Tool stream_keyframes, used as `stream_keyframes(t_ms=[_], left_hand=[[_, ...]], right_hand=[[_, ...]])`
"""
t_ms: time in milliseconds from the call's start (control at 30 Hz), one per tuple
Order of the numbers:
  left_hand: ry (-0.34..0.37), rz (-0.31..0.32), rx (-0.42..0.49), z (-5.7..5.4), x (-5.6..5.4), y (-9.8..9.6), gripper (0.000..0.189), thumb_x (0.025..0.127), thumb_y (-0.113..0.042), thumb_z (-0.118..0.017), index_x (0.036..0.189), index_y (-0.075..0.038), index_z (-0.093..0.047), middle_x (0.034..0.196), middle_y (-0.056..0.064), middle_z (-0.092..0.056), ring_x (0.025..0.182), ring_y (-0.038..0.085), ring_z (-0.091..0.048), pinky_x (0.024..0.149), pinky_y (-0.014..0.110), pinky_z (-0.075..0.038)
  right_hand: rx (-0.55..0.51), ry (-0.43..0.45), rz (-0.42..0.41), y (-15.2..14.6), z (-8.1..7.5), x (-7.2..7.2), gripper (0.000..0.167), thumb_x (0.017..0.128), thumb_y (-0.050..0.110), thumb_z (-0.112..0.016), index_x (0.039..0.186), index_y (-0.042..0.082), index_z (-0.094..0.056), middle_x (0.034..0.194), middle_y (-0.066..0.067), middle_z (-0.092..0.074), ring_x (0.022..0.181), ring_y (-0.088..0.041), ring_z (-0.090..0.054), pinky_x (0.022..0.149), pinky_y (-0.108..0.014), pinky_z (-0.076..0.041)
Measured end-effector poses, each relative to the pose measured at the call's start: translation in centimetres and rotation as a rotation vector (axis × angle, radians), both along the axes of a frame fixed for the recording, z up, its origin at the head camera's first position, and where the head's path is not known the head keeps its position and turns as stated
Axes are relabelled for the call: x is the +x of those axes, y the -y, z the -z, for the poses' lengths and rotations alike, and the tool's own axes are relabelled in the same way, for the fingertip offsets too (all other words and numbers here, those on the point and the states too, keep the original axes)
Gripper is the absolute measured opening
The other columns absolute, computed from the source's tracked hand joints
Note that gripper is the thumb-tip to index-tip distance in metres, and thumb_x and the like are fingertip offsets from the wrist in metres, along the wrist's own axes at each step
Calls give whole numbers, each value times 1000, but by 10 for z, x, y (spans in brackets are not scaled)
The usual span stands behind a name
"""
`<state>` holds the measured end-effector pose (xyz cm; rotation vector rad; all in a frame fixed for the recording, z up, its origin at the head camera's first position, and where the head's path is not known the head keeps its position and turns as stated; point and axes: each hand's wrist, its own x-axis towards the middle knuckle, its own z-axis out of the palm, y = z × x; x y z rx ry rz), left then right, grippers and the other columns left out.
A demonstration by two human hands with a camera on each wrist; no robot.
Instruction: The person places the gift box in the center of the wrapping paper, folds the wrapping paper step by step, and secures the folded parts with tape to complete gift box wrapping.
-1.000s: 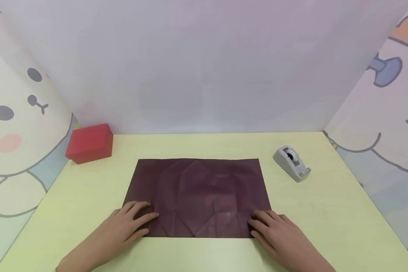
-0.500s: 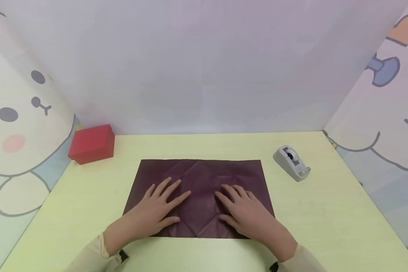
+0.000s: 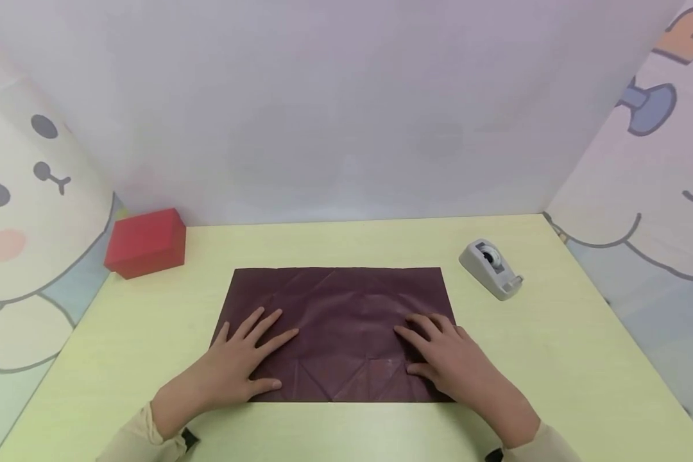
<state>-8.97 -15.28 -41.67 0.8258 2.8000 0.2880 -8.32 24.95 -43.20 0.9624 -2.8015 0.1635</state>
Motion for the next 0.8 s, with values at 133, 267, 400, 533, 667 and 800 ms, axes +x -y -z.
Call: stream_keyframes(t_ms=[133,267,400,533,667,800], left_hand=[[-36,8,-5,0,-5,-3,84,94,-58,-69,164,-30,-32,172,17,-24,159,49,-19,110,86,-23],[-42,42,-20,0,-18,-22,84,97,-61,-63,167,-33,-25,175,16,-17,161,47,-13,114,84,-21],[-9,69,-27,3,-33,-44,84,98,-64,-58,167,-37,-19,177,11,-11,163,44,-7,117,81,-18],[31,62,-45,9,-42,-52,84,98,-65,-58,167,-36,-20,177,6,-12,163,42,-7,116,83,-17],[53,18,-64,13,-43,-45,84,96,-67,-58,166,-37,-23,178,3,-11,164,39,-6,115,84,-15],[33,-21,-48,12,-42,-30,83,95,-68,-59,165,-37,-26,177,5,-13,164,38,-9,114,86,-16]], right_hand=[[-18,47,22,6,-8,-7,72,90,45,-79,150,13,-56,147,-13,-57,130,-35,-56,94,-54,-54],[-34,111,14,30,-14,-23,78,94,51,-74,155,10,-48,156,-17,-50,139,-40,-51,104,-60,-50],[4,215,-2,52,-14,-38,85,95,55,-70,162,12,-38,166,-22,-36,150,-48,-39,113,-65,-42],[34,332,16,59,-10,-46,91,94,59,-68,165,14,-31,170,-24,-26,156,-50,-27,119,-70,-31],[23,378,40,48,-5,-46,93,93,62,-67,165,17,-31,172,-19,-24,158,-50,-21,121,-73,-23],[-35,385,86,28,-4,-44,95,90,61,-72,165,17,-32,173,-16,-25,158,-52,-19,121,-74,-19]])
